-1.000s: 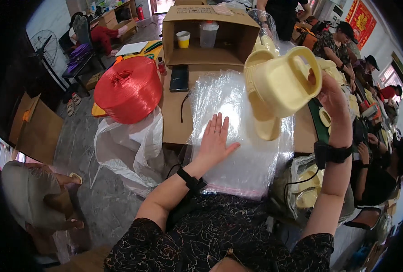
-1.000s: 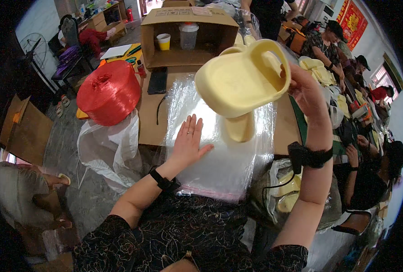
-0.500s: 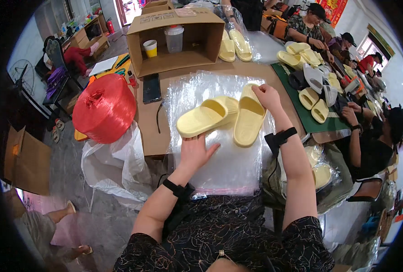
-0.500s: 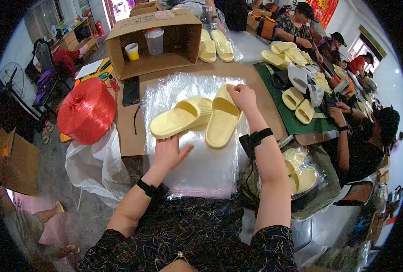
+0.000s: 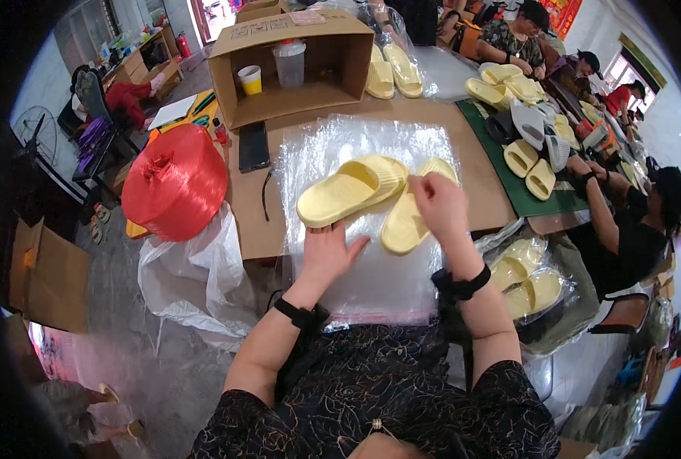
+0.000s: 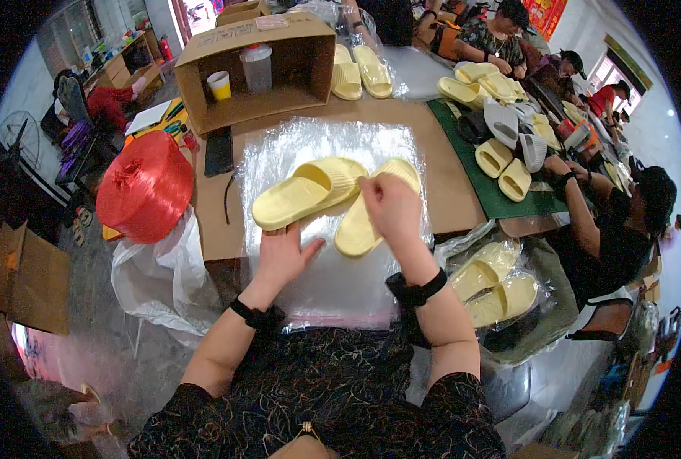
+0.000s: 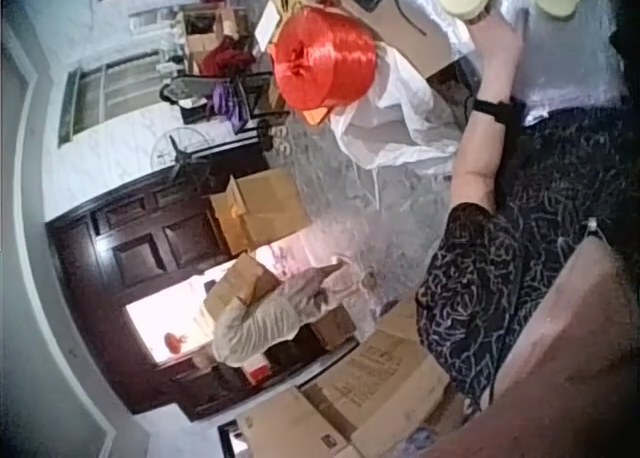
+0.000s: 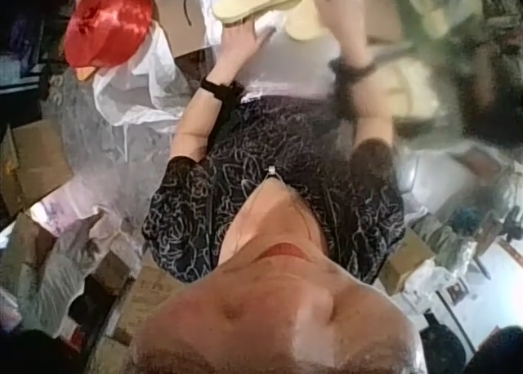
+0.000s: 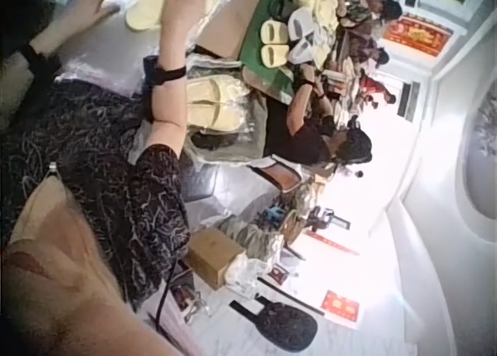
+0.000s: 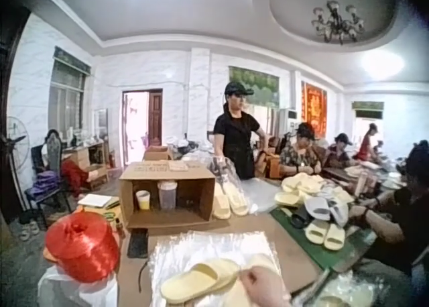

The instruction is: The recorder is packing pairs of finished slides into plastic bags and then into a larger white sack.

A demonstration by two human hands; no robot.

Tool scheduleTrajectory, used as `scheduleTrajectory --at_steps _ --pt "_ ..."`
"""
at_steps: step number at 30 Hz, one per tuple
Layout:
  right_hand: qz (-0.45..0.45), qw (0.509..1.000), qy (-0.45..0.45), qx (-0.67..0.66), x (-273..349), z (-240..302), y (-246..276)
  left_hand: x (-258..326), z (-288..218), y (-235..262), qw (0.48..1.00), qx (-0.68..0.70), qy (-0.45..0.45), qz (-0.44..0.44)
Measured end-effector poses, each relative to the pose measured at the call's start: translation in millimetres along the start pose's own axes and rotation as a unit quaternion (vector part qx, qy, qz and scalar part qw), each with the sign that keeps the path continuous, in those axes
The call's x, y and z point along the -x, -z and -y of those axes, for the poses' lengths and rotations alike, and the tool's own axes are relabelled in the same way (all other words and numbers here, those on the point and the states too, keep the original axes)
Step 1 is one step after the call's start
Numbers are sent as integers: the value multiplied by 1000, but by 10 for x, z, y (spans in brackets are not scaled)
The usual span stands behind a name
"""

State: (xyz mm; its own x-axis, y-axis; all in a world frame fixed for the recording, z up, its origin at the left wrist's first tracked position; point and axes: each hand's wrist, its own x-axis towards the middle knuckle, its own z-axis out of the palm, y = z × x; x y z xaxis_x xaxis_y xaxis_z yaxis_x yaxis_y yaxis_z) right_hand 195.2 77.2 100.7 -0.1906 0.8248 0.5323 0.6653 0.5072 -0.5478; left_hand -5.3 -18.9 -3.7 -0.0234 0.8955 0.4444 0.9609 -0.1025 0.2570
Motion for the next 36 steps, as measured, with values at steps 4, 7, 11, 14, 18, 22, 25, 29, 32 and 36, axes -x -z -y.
scheduleTrajectory --at_steps 4,7,11,14,18,22,25,29,32,36 --pt "109 979 -4 172 183 95 -419 -39 -36 26 1000 10 -12 -14" --pt "129 973 -32 187 117 86 -604 -66 -7 26 998 33 -37 -28" --pt "89 984 -77 133 68 53 -672 -69 -45 33 999 44 5 6" --pt "83 987 -51 131 112 -101 -648 -56 -34 47 996 74 -6 50" --pt "81 995 -63 20 91 -329 -446 -21 26 -32 1000 -20 5 23" --pt "92 992 -91 7 79 -608 -225 -24 17 -75 1000 2 14 9" --pt "27 982 -165 90 138 -655 -151 -31 16 -62 1000 13 14 4" --pt "-30 986 -66 147 208 -728 -218 -44 -24 -5 1000 -2 17 22" --pt "68 976 -84 189 36 -791 -262 -50 -30 -25 1000 -3 13 15" --pt "86 973 -117 182 -149 -1042 -376 -71 -11 18 999 5 23 41"
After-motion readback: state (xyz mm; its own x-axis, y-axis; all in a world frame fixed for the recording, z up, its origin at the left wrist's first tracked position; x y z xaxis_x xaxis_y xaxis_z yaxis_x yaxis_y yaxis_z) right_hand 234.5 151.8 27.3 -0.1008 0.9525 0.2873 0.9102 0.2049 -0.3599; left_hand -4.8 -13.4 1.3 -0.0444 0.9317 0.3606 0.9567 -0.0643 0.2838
